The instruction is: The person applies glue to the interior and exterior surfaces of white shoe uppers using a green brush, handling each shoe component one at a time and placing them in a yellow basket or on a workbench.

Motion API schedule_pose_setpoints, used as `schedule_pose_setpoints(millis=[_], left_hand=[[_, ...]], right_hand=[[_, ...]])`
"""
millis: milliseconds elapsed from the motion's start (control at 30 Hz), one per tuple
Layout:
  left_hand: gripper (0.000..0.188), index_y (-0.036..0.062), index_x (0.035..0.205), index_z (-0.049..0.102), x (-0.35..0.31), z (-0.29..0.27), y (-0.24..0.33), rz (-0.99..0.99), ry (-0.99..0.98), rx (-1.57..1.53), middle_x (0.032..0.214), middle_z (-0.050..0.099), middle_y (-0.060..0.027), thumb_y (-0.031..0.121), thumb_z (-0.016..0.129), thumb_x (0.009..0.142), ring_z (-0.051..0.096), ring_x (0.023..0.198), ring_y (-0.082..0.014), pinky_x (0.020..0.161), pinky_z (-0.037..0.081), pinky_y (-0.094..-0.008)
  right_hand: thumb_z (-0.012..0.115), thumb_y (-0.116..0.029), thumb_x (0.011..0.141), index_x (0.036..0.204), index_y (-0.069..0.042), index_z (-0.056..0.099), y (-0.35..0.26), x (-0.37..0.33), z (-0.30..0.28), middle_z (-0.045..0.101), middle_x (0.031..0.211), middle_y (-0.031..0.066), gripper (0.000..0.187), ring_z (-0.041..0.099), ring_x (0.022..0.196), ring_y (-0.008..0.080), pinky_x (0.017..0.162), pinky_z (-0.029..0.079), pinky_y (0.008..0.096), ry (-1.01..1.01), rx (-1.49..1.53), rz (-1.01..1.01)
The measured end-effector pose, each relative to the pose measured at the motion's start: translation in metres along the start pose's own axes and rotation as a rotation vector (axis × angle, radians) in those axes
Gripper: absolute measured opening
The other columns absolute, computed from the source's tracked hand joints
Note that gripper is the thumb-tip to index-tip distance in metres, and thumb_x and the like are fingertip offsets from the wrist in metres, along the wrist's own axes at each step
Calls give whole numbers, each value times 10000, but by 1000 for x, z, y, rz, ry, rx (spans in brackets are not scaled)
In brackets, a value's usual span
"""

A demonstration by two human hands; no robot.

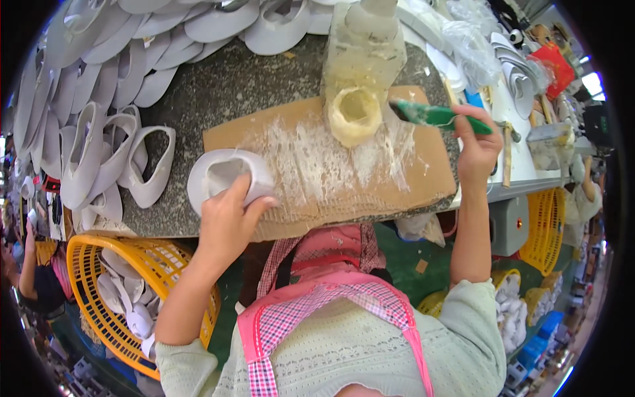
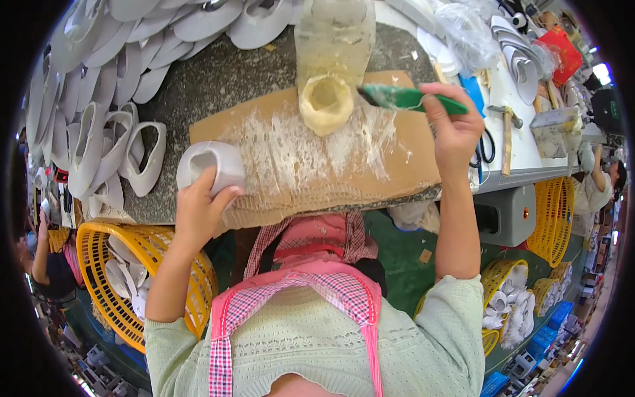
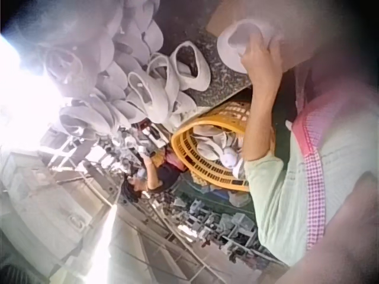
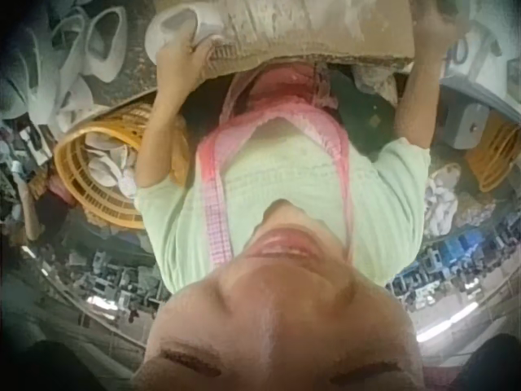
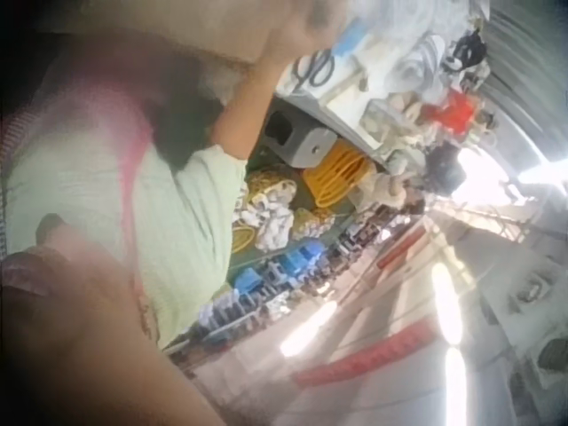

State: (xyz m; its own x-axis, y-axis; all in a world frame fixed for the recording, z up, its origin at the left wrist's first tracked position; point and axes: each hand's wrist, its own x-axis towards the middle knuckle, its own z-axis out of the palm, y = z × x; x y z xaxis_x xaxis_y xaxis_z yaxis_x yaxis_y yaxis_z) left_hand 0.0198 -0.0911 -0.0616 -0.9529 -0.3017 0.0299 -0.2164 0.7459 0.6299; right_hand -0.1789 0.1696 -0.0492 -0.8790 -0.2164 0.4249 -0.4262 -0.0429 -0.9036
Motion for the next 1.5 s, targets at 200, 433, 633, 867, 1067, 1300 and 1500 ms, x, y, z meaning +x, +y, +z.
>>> schedule_pose_setpoints(millis=[200, 433, 633, 867, 1067, 1300, 1500], left_hand=[[647, -71, 1245, 304, 0, 17, -16, -82, -71, -783, 1158, 472, -127, 378, 520, 834, 471, 1042, -170, 872, 370, -274], [1180, -57, 1227, 360, 4, 5, 0, -316, -115, -1149, 1163, 494, -110, 859, 61, 547, 474, 1057, -178, 918, 339, -303], [1168, -52, 1217, 379, 2, 3, -4, -279, -71, -1225, 1142, 510, -106, 858, 67, 554, 484, 1041, -175, 904, 351, -304], [1160, -8, 1276, 307, 11, 1, -7, -369, -65, -1358, 1223, 433, -113, 851, 20, 551, 410, 1130, -213, 958, 292, -349], [1112, -6, 1285, 286, 22, 4, -4, -319, -137, -1322, 1222, 429, -105, 830, 32, 596, 412, 1118, -202, 956, 295, -332], [803, 15, 1169, 440, 34, 6, -5, -231, -197, -904, 1069, 535, -110, 673, 198, 777, 484, 1009, -206, 859, 372, -332], [241, 36, 941, 580, 23, -9, 12, 234, 164, 285, 884, 579, -127, 195, 565, 760, 514, 815, -276, 725, 413, -340]], right_hand=[[569, 35, 752, 832, 16, 603, 5, -40, 48, 609, 811, 100, 89, 560, 634, 118, 541, 460, 231, -313, 224, 74], [573, -78, 788, 837, -43, 585, 10, -54, 103, 607, 822, 173, 61, 581, 608, 190, 525, 471, 262, -514, 309, -359], [584, -66, 747, 804, -74, 611, -6, -47, 115, 626, 763, 155, 63, 604, 603, 207, 497, 478, 274, -547, 269, -432], [576, -37, 719, 835, -100, 609, 4, -65, 107, 626, 754, 150, 136, 602, 604, 224, 491, 477, 295, -742, 148, -614], [574, -35, 681, 836, -100, 640, 16, -39, 119, 624, 723, 84, 180, 574, 550, 195, 433, 442, 274, -483, 154, -591], [614, -1, 686, 821, -25, 627, 15, -58, 70, 616, 720, 93, 138, 584, 585, 198, 500, 459, 268, -376, 107, -289], [587, 69, 697, 852, 13, 609, 17, -4, 50, 620, 792, 103, 167, 586, 719, 162, 616, 443, 227, -417, -431, -295]])
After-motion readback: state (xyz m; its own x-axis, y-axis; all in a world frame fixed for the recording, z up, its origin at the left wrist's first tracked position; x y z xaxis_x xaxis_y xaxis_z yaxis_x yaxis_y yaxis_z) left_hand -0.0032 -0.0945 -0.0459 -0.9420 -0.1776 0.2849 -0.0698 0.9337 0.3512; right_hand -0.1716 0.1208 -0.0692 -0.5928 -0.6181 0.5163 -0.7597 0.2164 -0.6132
